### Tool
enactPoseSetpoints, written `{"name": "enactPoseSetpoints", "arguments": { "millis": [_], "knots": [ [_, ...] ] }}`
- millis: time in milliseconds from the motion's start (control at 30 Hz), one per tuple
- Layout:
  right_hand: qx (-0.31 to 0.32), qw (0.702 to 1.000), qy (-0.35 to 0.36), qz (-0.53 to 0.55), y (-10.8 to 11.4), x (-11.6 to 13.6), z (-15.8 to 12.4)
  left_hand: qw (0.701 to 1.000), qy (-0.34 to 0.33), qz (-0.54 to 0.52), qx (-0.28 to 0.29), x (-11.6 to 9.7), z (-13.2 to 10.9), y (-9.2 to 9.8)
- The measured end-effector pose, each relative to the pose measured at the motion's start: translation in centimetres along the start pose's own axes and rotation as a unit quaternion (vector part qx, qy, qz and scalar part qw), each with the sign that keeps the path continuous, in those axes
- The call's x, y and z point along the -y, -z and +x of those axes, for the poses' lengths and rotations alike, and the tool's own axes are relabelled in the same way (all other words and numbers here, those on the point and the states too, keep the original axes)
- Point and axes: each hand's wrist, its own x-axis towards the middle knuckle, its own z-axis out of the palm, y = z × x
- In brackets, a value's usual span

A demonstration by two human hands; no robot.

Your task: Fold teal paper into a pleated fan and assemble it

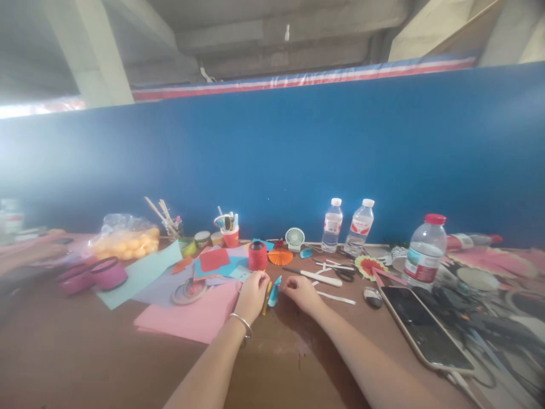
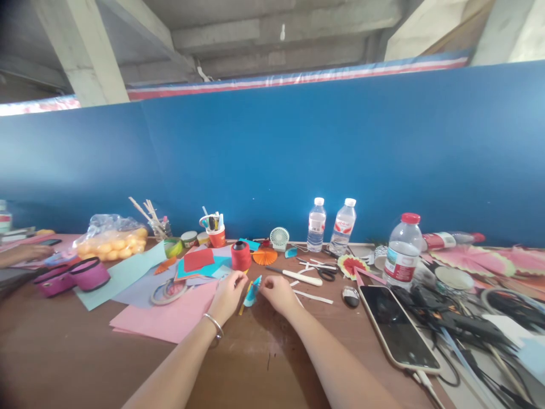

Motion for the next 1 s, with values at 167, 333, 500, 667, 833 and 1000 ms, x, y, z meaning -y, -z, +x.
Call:
{"name": "enactPoseSetpoints", "arguments": {
  "millis": [167,333,500,667,833,1000],
  "knots": [
    [-0.001,1.0,-0.008,-0.024,-0.1,-0.4,0.1,1.0,0.003,0.018,0.002,0.2,0.1,0.0],
    [-0.002,0.999,0.005,-0.035,0.1,-0.5,0.1,0.999,-0.005,0.043,-0.003,0.9,0.2,-0.3],
    [0.014,1.0,-0.011,-0.001,0.2,-0.5,0.1,0.999,-0.016,0.035,-0.026,1.3,0.2,-0.3],
    [-0.012,0.998,-0.004,0.055,0.3,-0.5,-0.1,0.999,-0.019,-0.028,-0.005,1.1,0.3,0.4],
    [-0.045,0.996,0.014,0.075,0.6,-0.1,-0.2,0.997,0.0,-0.069,-0.016,0.9,0.4,0.5],
    [-0.058,0.995,0.012,0.08,0.9,0.3,-0.2,0.989,0.032,-0.148,0.002,0.9,0.5,0.1]
  ]
}}
